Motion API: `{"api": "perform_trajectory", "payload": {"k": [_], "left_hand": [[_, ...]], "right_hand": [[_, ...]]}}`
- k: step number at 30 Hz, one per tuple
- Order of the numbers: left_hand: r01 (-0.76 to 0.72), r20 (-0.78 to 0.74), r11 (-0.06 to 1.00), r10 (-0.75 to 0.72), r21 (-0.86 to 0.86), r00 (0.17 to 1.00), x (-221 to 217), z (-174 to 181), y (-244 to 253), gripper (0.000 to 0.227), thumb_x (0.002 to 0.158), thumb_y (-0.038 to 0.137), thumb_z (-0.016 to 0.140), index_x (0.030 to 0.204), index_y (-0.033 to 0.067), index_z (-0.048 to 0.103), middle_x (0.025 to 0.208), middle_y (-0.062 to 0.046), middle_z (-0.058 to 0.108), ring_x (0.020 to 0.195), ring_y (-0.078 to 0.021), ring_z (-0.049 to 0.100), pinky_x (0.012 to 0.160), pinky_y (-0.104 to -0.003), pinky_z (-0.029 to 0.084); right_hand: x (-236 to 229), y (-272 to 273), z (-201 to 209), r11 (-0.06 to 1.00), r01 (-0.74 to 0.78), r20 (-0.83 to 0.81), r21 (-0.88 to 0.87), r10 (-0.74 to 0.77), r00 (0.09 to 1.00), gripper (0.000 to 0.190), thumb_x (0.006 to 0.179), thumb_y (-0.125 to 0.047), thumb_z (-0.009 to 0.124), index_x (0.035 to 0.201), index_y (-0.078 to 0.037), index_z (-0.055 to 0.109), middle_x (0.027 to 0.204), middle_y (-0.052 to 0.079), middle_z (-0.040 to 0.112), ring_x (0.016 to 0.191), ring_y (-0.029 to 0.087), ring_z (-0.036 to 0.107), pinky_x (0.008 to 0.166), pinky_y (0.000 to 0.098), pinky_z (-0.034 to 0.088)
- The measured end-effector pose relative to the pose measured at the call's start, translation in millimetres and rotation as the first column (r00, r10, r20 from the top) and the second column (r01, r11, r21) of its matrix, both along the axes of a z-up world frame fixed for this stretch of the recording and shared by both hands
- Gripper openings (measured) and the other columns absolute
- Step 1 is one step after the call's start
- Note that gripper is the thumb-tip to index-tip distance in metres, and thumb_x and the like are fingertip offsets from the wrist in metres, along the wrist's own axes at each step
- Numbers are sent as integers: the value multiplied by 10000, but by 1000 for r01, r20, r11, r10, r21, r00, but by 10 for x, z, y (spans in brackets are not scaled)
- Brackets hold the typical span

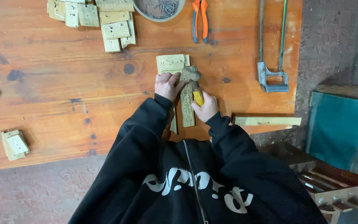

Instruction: The person assembles small wooden blocks into a rectangular frame on a workbench. They align the pieces, insert nails from a bowl, and hammer them into place using a hammer. The process is repeated to secure multiple joints.

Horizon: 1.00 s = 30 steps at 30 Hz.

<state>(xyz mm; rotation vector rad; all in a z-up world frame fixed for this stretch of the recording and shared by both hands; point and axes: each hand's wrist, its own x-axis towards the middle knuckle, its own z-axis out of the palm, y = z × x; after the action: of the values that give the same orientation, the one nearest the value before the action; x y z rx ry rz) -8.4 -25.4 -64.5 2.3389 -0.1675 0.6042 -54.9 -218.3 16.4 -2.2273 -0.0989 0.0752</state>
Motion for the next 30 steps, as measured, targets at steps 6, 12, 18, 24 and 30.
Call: {"api": "perform_trajectory", "payload": {"k": [6,12,18,24,30], "left_hand": [[12,2,996,-13,88,1000,22,-86,1,329,768,405,897,988,196,769,757,23,586,704,-206,614,671,-353,457],[11,3,991,-12,133,1000,97,-64,12,334,792,460,868,958,183,780,755,-14,603,697,-231,637,669,-369,466],[17,6,990,-18,142,1000,63,-36,13,312,798,439,864,962,188,774,764,-17,591,696,-230,627,668,-359,469],[8,11,992,-9,124,1000,38,62,-7,299,798,433,864,934,182,778,749,-24,581,682,-234,629,662,-359,475],[-49,70,988,39,148,997,101,-4,-61,115,861,321,800,865,207,790,705,16,572,628,-200,625,609,-323,457]], "right_hand": [[52,-50,-160,999,-35,-4,12,35,999,129,702,-56,703,750,-32,586,570,166,617,512,351,639,471,373,483],[87,-80,-181,999,0,30,54,-2,1000,104,711,-53,700,736,-43,599,561,157,611,501,307,638,459,343,474],[35,-93,-216,997,-15,26,74,13,1000,87,731,-37,697,780,-50,626,579,148,625,527,316,658,472,357,495],[-3,-104,-292,985,-9,-77,171,22,997,82,741,-13,663,780,-36,595,528,140,590,467,249,619,428,339,465],[19,-81,-96,936,105,-294,335,-2,956,71,792,31,585,813,-32,559,396,104,543,311,193,568,309,271,435]]}}
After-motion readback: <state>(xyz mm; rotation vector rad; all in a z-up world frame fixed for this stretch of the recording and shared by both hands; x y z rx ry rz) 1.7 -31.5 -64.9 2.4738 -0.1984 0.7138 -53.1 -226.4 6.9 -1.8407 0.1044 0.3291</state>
